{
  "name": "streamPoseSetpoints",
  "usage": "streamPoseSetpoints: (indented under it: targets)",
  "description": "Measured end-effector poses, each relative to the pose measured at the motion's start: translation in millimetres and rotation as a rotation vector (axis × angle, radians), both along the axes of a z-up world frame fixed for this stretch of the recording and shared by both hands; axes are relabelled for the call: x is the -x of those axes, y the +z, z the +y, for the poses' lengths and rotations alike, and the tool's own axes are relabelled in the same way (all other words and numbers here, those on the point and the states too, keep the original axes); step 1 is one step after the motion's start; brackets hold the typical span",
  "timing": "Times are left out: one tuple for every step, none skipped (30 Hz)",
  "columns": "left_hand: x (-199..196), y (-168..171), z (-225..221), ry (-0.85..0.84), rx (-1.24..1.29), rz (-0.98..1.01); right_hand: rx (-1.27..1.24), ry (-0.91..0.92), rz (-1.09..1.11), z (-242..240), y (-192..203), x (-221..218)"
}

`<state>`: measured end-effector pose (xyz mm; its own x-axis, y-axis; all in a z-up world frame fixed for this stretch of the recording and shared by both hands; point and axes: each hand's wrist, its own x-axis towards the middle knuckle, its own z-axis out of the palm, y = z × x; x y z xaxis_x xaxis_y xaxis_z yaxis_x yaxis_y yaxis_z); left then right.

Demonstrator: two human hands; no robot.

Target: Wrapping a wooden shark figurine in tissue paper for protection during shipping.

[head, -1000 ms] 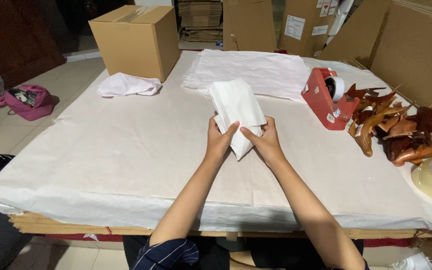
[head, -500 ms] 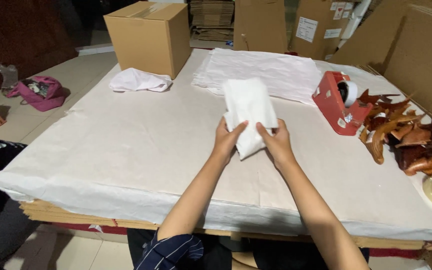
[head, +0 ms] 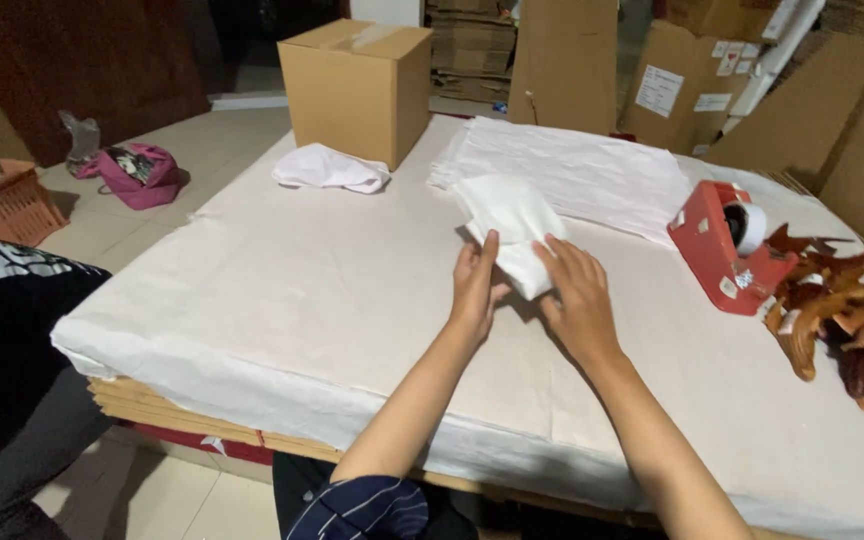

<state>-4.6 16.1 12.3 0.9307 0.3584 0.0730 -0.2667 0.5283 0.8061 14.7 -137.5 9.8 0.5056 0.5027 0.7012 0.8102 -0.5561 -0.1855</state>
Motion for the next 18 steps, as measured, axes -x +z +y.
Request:
streamPoseSetpoints:
  targets:
    - [-9,-6,1,-0.045,0.042,-0.057,-0.117,0.006,-0.071,-1,2,-5]
    - [2,4,3,-0.041,0.037,-0.068,-0.123,0.012,-0.081,-4,-22,-35]
    - [12,14,5,-0.013,0.023,-0.092,-0.375,0.032,0.181,-7,-45,-67]
    - [22,25,7,0.018,0.012,-0.116,-0.62,0.059,0.448,-9,-67,-100]
    - [9,19,16,0.025,0.008,-0.127,-0.621,0.07,0.44,5,-34,-71]
    - [-3,11,24,0.036,-0.007,-0.041,-0.804,0.127,0.69,18,-4,-40]
    - [-16,2,32,0.048,-0.022,0.044,-0.979,0.188,0.945,30,26,-10]
    - [-17,10,39,0.054,-0.021,0.04,-0.975,0.195,0.944,32,32,-13]
    - [-18,18,47,-0.015,0.014,0.045,-1.039,0.257,1.101,35,37,-16]
    - [-18,24,55,-0.083,0.05,0.05,-1.098,0.319,1.26,37,41,-18]
    - [-30,21,66,-0.077,0.051,0.046,-1.091,0.325,1.261,39,49,-18]
    - [-41,16,77,-0.005,0.087,0.101,-0.966,0.305,1.355,42,55,-17]
    - [-52,10,89,0.068,0.124,0.156,-0.837,0.284,1.444,45,61,-16]
    - [-73,-3,110,0.076,0.124,0.157,-0.831,0.29,1.45,43,65,-16]
    - [-93,-17,130,0.17,0.109,0.163,-0.698,0.251,1.439,41,69,-16]
    - [-114,-33,150,0.261,0.093,0.172,-0.568,0.21,1.424,37,72,-16]
    - [-124,-41,176,0.267,0.093,0.175,-0.565,0.213,1.43,30,66,-22]
    - [-135,-49,200,0.402,0.165,0.152,-0.537,0.155,1.422,23,61,-28]
